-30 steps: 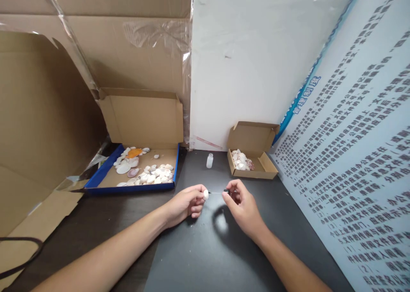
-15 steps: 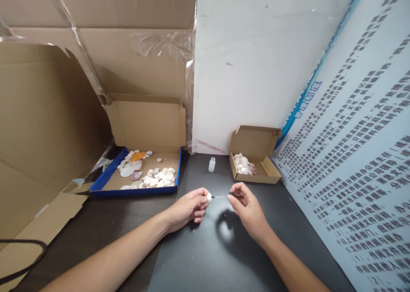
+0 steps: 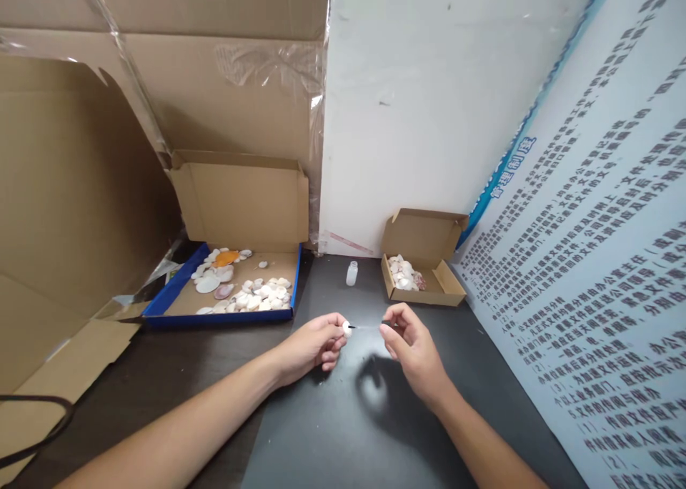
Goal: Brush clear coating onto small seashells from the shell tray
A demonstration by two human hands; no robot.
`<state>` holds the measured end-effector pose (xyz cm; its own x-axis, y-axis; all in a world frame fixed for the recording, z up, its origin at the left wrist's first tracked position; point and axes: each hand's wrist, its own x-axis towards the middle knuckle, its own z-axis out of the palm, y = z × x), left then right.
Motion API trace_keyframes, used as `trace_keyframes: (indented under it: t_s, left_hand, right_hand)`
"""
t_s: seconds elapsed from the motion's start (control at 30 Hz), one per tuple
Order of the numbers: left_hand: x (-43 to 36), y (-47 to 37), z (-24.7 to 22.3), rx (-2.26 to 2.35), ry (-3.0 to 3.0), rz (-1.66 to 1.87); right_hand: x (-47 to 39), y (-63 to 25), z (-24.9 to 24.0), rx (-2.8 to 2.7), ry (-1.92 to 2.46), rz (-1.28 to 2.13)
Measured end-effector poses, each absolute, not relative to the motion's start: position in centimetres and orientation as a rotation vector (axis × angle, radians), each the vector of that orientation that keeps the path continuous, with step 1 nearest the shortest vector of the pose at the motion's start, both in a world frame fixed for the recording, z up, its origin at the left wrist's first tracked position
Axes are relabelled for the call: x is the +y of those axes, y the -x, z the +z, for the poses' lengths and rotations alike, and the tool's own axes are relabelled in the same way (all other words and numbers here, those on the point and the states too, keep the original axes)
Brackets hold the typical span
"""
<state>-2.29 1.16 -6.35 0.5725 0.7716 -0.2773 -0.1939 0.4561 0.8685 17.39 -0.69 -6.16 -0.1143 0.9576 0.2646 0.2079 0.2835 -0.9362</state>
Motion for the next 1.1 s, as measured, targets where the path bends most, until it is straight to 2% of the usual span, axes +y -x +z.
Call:
trace_keyframes:
  t_s: [0.17, 0.27, 0.6, 1.1]
  left_hand:
    - [1.16, 2.3, -6.33, 0.738, -0.903, 0.676]
    - [1.16, 2.3, -6.34, 0.731, -0.893, 0.676]
    - [1.14, 2.24, -6.37, 0.769, -0.855, 0.745]
    - [1.52, 2.65, -6.6, 0.681, -0.776, 0.782]
  right_hand:
    - [-0.75, -17.42, -6.17, -1.573, 1.159, 0.884]
    - [-0.8, -17.4, -6.11, -1.559, 1.115, 0.965]
    - [-1.09, -17.28, -6.02, -1.65, 1.214, 0.796]
    - [-0.98, -17.33, -6.26, -1.643, 1.23, 0.829]
